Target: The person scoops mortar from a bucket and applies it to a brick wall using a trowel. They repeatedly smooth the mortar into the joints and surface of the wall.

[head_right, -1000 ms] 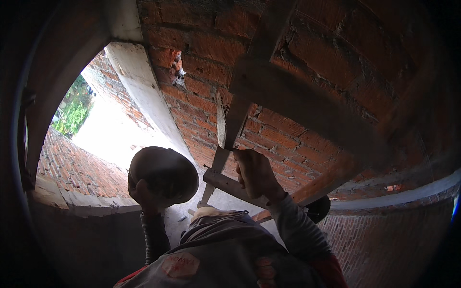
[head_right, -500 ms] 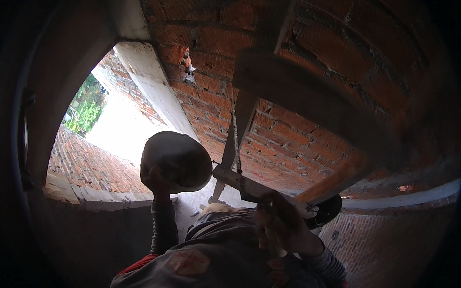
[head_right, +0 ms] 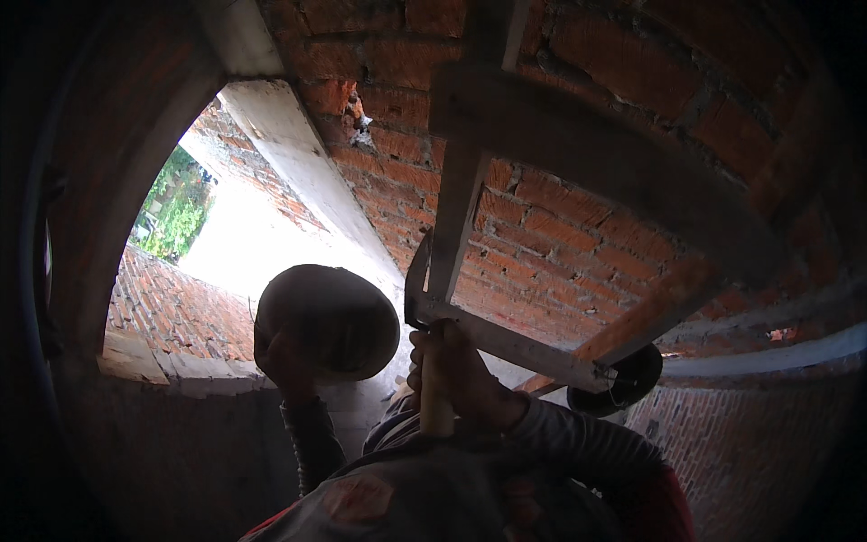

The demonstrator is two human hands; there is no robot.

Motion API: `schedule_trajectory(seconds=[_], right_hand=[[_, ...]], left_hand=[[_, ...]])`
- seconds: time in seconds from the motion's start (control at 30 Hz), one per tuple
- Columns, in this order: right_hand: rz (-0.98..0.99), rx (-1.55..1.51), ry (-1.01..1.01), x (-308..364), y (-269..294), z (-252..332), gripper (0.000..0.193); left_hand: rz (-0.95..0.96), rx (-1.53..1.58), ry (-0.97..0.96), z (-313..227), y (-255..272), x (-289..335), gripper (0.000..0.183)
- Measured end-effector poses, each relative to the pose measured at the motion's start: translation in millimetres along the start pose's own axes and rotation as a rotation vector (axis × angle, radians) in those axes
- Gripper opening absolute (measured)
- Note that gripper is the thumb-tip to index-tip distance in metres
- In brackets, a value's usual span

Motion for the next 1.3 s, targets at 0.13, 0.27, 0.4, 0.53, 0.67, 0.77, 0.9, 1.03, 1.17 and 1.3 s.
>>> schedule_trajectory(seconds=[0.13, 0.27, 0.4, 0.53, 0.67, 0.77, 0.9, 1.03, 1.17, 1.3], right_hand=[[0.199, -0.010, 0.270, -4.9, 32.3, -19.2, 0.025], [0.260, 0.327, 0.399, 6.7, 54.5, -0.3, 0.023], [0.070, 1.338, 1.126, 72.9, 42.5, 59.2, 0.030], [-0.234, 1.070, 1.170, 137.1, 58.7, 108.7, 0.025], [-0.595, 0.488, 0.995, 158.5, 84.3, 144.3, 0.035], [-0.739, 0.296, 1.094, 153.9, 97.0, 183.8, 0.026], [-0.787, 0.233, 1.182, 141.8, 119.7, 216.3, 0.027], [-0.925, 0.160, 1.031, 127.0, 159.8, 220.2, 0.041], [-0.949, 0.083, 0.885, 115.7, 179.6, 212.3, 0.063], [-1.041, 0.259, 1.043, 138.6, 163.0, 233.2, 0.040]], left_hand=[[0.163, -0.470, -0.263, -38.0, 10.9, 13.9, 0.039], [0.268, -0.303, -0.047, -67.3, 1.4, 18.6, 0.043], [0.316, 0.131, 0.281, -112.0, -30.9, 33.0, 0.041], [0.489, 0.351, 0.252, -135.9, -67.8, 46.9, 0.037], [0.692, 0.189, 0.439, -70.1, -124.7, 56.9, 0.035], [0.693, 0.365, 0.638, -10.9, -178.8, 81.4, 0.033], [0.798, 0.219, 0.270, 16.3, -220.2, 72.3, 0.037], [0.907, -0.012, 0.265, 7.6, -219.0, 46.0, 0.058], [0.961, -0.211, 0.163, -29.3, -232.1, 3.7, 0.081], [0.823, 0.047, -0.091, -67.4, -256.6, -84.8, 0.050]])
Point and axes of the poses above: each hand's wrist, its own x-axis away from the middle knuckle, its own y-axis out of the back of the hand, z = x × y, the point moved 6 cm from there along -x, towards the middle knuckle, and after that the axes turned 3 degrees about x, right-handed, at the moved point
